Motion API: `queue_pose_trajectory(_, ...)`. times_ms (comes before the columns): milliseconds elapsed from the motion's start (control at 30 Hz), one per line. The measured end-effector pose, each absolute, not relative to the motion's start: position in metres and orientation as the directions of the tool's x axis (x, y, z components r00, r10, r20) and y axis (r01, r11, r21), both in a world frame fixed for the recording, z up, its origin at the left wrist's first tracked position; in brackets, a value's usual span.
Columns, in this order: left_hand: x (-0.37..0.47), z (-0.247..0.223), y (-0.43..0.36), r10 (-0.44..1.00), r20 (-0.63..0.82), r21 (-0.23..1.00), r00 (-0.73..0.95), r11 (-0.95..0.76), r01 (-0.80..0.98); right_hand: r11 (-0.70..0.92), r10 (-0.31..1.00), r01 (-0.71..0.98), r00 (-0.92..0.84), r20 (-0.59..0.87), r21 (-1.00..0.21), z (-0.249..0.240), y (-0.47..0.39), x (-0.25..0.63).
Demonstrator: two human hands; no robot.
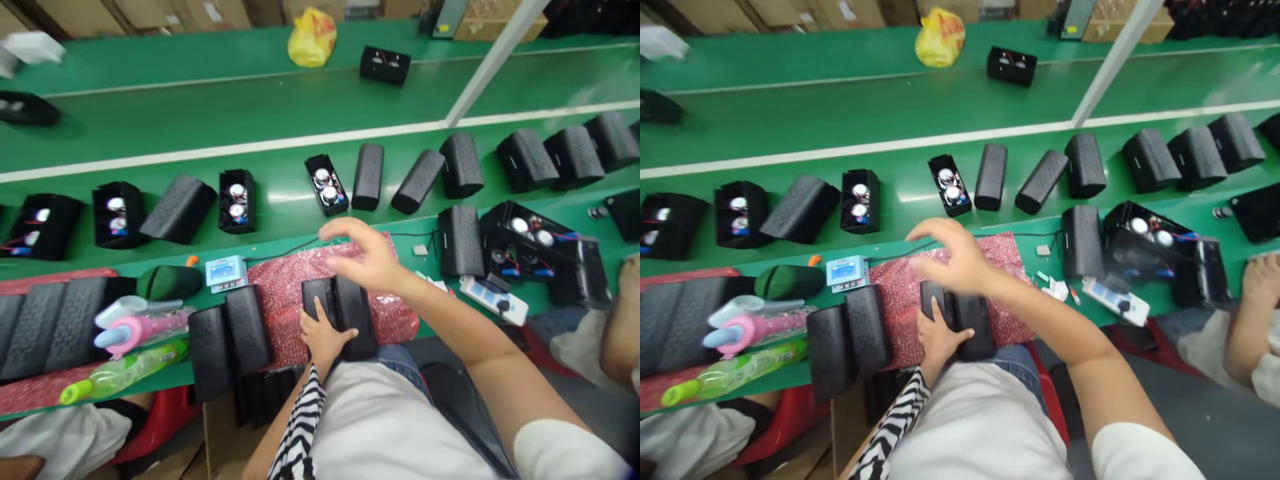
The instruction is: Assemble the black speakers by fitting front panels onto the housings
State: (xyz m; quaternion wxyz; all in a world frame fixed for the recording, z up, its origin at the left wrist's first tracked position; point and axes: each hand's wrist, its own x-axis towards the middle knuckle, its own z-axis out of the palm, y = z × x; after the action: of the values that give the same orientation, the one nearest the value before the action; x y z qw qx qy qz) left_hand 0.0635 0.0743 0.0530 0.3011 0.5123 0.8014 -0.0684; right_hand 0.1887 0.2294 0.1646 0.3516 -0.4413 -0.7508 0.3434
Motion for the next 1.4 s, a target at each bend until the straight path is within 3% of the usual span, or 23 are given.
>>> queue_pose_trajectory(67, 0.062, 0.05, 0.074, 0.792, -0.525, 0.169, -0.313, 0.457, 0.873, 0.207, 0.958, 0.635, -0.284, 0.025, -0.744, 0.134, 0.296, 0.175)
queue_pose_trajectory(133, 0.061, 0.045, 0.072, 0.797, -0.506, 0.139, -0.329, 0.452, 0.881, -0.022, 0.973, 0.818, -0.114, -0.2, -0.574, 0.1, 0.36, 0.158)
queue_pose_trajectory(167, 0.061, 0.042, 0.072, 0.793, -0.507, 0.123, -0.336, 0.453, 0.883, -0.085, 0.969, 0.858, -0.048, -0.243, -0.506, 0.084, 0.389, 0.15)
queue_pose_trajectory(233, 0.06, 0.036, 0.072, 0.791, -0.494, 0.1, -0.361, 0.464, 0.88, -0.218, 0.945, 0.877, 0.079, -0.318, -0.428, 0.06, 0.436, 0.138)
queue_pose_trajectory(367, 0.062, 0.032, 0.075, 0.784, -0.473, 0.065, -0.403, 0.487, 0.871, -0.443, 0.867, 0.788, 0.255, -0.429, -0.427, 0.039, 0.482, 0.13)
queue_pose_trajectory(533, 0.064, 0.036, 0.078, 0.797, -0.466, 0.042, -0.385, 0.455, 0.89, -0.425, 0.888, 0.725, 0.217, -0.406, -0.542, 0.047, 0.457, 0.155)
queue_pose_trajectory(667, 0.063, 0.036, 0.077, 0.832, -0.428, 0.019, -0.352, 0.398, 0.917, -0.242, 0.964, 0.53, 0.036, -0.263, -0.813, 0.062, 0.369, 0.206)
queue_pose_trajectory(767, 0.062, 0.034, 0.077, 0.854, -0.401, 0.03, -0.331, 0.374, 0.927, -0.208, 0.978, 0.426, 0.087, -0.188, -0.88, 0.072, 0.287, 0.258)
queue_pose_trajectory(833, 0.061, 0.034, 0.077, 0.861, -0.393, 0.037, -0.323, 0.366, 0.93, -0.282, 0.956, 0.512, 0.225, -0.191, -0.811, 0.073, 0.245, 0.292)
queue_pose_trajectory(967, 0.062, 0.034, 0.077, 0.851, -0.408, 0.048, -0.33, 0.381, 0.923, -0.564, 0.824, 0.68, 0.501, -0.264, -0.469, 0.064, 0.211, 0.342)
queue_pose_trajectory(1033, 0.062, 0.035, 0.076, 0.845, -0.416, 0.058, -0.336, 0.394, 0.917, -0.628, 0.778, 0.688, 0.558, -0.29, -0.363, 0.055, 0.21, 0.352)
queue_pose_trajectory(1233, 0.062, 0.031, 0.075, 0.846, -0.405, 0.079, -0.348, 0.412, 0.908, -0.614, 0.789, 0.677, 0.52, -0.327, -0.406, 0.029, 0.208, 0.337)
queue_pose_trajectory(1400, 0.058, 0.032, 0.077, 0.826, -0.444, 0.08, -0.347, 0.422, 0.903, -0.646, 0.762, 0.717, 0.582, -0.284, -0.263, 0.026, 0.211, 0.335)
